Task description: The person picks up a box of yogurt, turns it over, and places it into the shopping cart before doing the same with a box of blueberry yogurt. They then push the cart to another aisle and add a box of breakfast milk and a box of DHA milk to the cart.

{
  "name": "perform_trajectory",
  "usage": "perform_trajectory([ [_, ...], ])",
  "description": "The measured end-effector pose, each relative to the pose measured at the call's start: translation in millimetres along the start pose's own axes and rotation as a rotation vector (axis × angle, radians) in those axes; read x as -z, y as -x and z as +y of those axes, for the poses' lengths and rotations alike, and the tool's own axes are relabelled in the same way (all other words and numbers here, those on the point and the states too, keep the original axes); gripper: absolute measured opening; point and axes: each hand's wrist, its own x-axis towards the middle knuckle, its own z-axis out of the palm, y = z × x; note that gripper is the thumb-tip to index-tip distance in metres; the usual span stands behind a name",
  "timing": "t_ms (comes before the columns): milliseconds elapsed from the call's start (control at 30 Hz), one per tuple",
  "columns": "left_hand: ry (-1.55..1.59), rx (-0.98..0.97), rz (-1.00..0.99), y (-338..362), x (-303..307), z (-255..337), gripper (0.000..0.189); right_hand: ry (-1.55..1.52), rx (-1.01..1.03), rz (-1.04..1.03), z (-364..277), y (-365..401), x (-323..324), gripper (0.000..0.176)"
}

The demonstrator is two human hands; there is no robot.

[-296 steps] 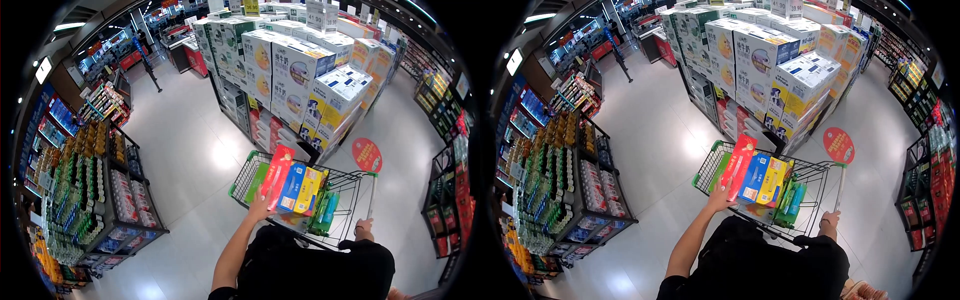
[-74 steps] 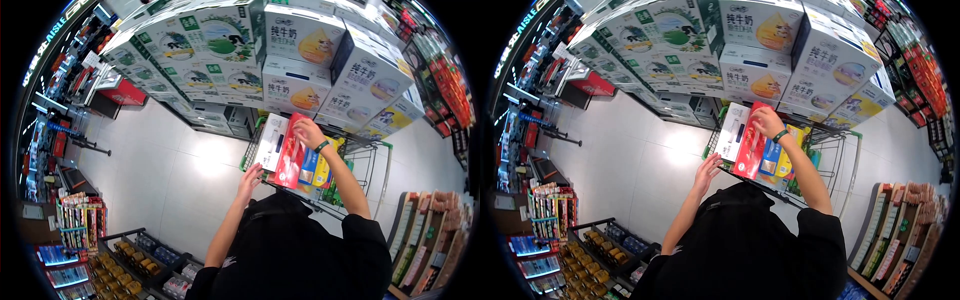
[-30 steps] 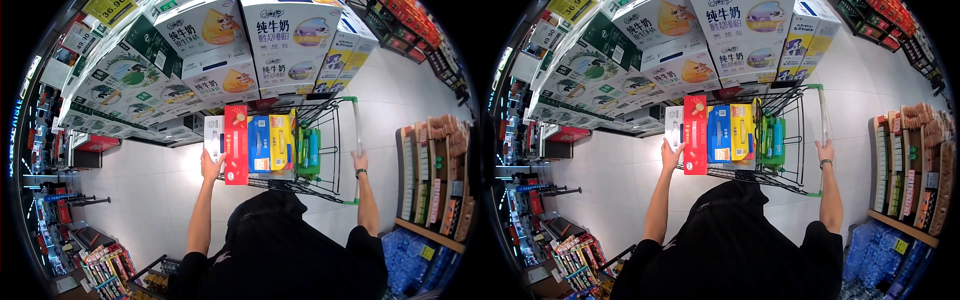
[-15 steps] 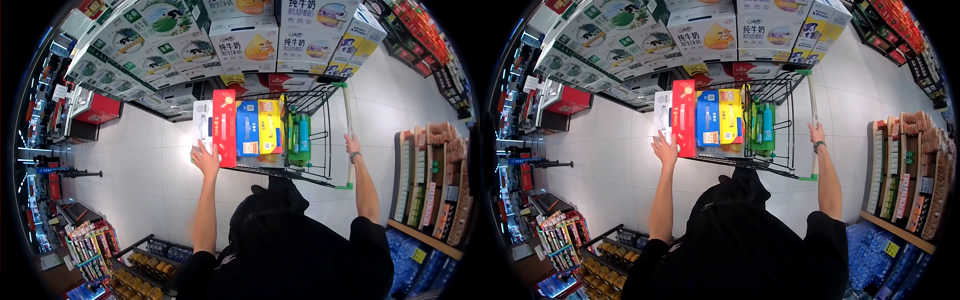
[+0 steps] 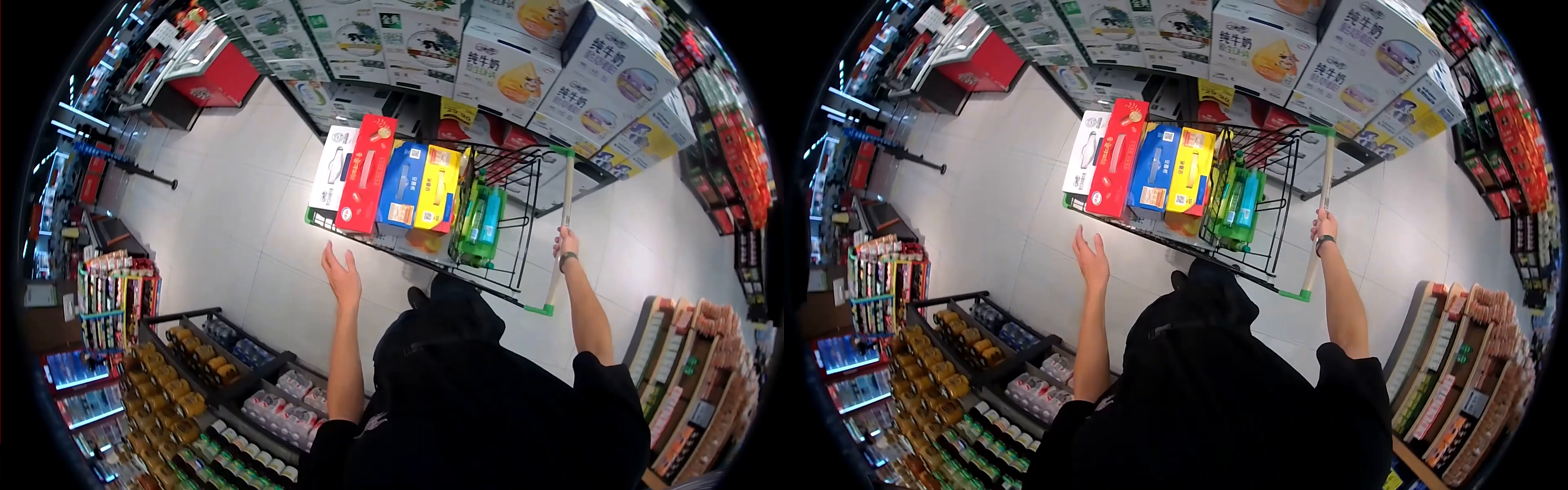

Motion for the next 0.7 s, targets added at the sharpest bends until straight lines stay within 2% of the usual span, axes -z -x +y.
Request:
perform_trajectory([
  [100,0.016,0.092,-0.018,42.8,8.9,-17.7,0.053,-0.002,0.069,-0.029,7.7,-15.2,-41.4,0.031],
  [167,0.035,0.194,-0.037,70.9,18.6,-22.8,0.049,0.016,0.095,0.058,9.9,-15.8,-73.0,0.03],
  [200,0.031,0.214,-0.023,84.7,18.6,-36.4,0.045,0.017,0.11,0.032,11.3,-14.4,-87.4,0.03],
  [300,0.034,0.286,-0.013,119.4,20.3,-51.2,0.039,-0.079,0.054,-0.011,7.6,4.1,-126.8,0.028],
  [333,0.042,0.333,-0.043,125.6,17.7,-50.0,0.036,-0.122,0.021,-0.028,4.1,15.5,-140.4,0.028],
  [467,0.097,0.325,-0.071,133.3,16.7,-22.2,0.034,-0.126,0.156,-0.131,28.6,36.7,-192.3,0.025],
  [567,0.086,0.268,-0.08,122.5,14.1,11.4,0.034,-0.12,0.132,-0.255,34.1,65.1,-218.6,0.022],
  [633,0.161,0.244,-0.145,113.8,8.7,31.8,0.033,0.298,0.107,-0.573,32.2,81.0,-220.8,0.027],
  [667,0.156,0.243,-0.138,111.4,6.0,36.8,0.033,0.296,0.108,-0.581,33.0,83.6,-218.5,0.027],
  [700,0.141,0.179,-0.186,107.8,2.5,42.8,0.034,0.547,0.103,-0.864,30.2,83.3,-214.0,0.047],
])
